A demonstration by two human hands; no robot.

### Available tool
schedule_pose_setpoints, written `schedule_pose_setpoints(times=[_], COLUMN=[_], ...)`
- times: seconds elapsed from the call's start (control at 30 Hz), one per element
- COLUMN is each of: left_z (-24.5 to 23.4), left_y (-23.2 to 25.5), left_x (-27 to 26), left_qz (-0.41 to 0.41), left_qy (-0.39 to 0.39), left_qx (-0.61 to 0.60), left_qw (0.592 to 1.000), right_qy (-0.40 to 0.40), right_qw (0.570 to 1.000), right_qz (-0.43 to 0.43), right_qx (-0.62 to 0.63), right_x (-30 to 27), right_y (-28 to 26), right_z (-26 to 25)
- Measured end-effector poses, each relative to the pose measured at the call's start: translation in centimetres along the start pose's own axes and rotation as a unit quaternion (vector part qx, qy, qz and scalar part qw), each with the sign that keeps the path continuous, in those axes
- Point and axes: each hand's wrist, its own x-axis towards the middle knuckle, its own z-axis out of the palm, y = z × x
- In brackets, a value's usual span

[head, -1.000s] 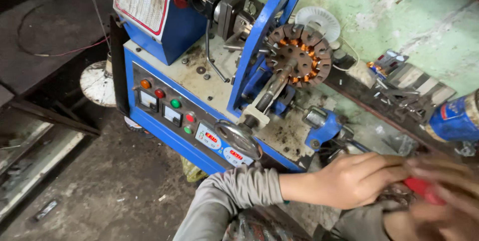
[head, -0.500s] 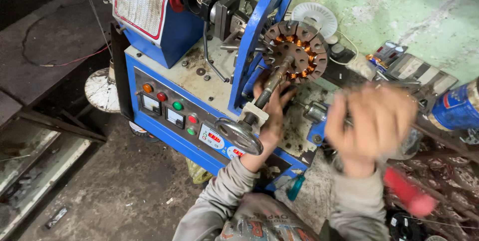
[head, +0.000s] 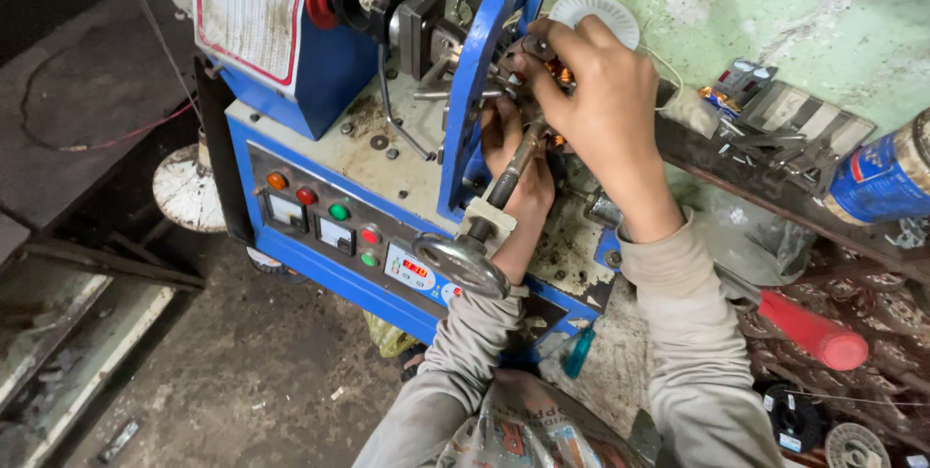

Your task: The person operates a blue motor winding machine to wrap copper wire around a stator core. They manually guide the wire into the slots, use a red-handled tool to press the wire down, and periodically rotate the stator to access different sections. The process involves repetitive winding and manual adjustments to ensure the wire is seated correctly.

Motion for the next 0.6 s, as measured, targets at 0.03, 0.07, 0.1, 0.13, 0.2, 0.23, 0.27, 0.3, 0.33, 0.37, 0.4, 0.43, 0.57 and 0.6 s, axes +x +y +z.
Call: schedule_pose_setpoints(times=[0.03, 0.07, 0.1, 0.13, 0.2, 0.23, 0.27, 0.3, 0.33, 0.37, 0.4, 0.43, 0.57, 0.6], left_z=[-0.1, -0.2, -0.2, -0.1, -0.2, -0.2, -0.2, -0.1, -0.2, -0.3, -0.6, -0.9, -1.6, -1.7], left_y=[0.0, 0.0, -0.1, -0.1, 0.0, 0.0, 0.0, 0.1, 0.1, 0.2, 0.2, 0.2, 0.2, 0.4], left_x=[0.0, 0.1, 0.1, 0.1, 0.3, 0.3, 0.4, 0.5, 0.4, 0.5, 0.6, 0.6, 0.6, 0.5], left_qz=[0.008, 0.010, 0.012, 0.014, 0.017, 0.017, 0.011, 0.005, 0.000, -0.002, -0.006, -0.010, -0.032, -0.040], left_qy=[0.001, 0.008, 0.014, 0.021, 0.006, -0.001, 0.004, 0.009, 0.017, 0.011, 0.006, 0.000, -0.018, -0.020], left_qx=[0.005, 0.010, 0.015, 0.019, 0.017, 0.016, 0.018, 0.020, 0.022, 0.029, 0.037, 0.045, 0.016, 0.021], left_qw=[1.000, 1.000, 1.000, 0.999, 1.000, 1.000, 1.000, 1.000, 1.000, 1.000, 0.999, 0.999, 0.999, 0.999], right_qy=[-0.004, 0.002, 0.008, 0.012, 0.016, 0.017, 0.021, 0.024, 0.026, 0.020, 0.014, 0.008, -0.019, -0.024], right_qw=[1.000, 1.000, 1.000, 1.000, 1.000, 1.000, 1.000, 1.000, 1.000, 1.000, 0.999, 0.999, 0.998, 0.997], right_qz=[0.005, 0.000, -0.005, -0.010, -0.002, 0.003, 0.002, 0.002, 0.001, -0.005, -0.010, -0.014, -0.012, -0.014], right_qx=[0.006, 0.001, -0.005, -0.010, 0.005, 0.012, 0.011, 0.010, 0.010, 0.023, 0.036, 0.048, 0.054, 0.068], right_x=[-0.1, -0.1, -0.2, -0.2, -0.2, -0.3, -0.2, -0.2, -0.1, 0.0, 0.1, 0.2, 0.6, 0.7], right_y=[-0.1, -0.2, -0.3, -0.3, -0.3, -0.3, -0.3, -0.3, -0.4, -0.3, -0.2, -0.1, -0.1, 0.0], right_z=[0.1, 0.1, 0.1, 0.0, 0.1, 0.1, 0.1, 0.2, 0.3, 0.2, 0.1, 0.0, -0.3, -0.4])
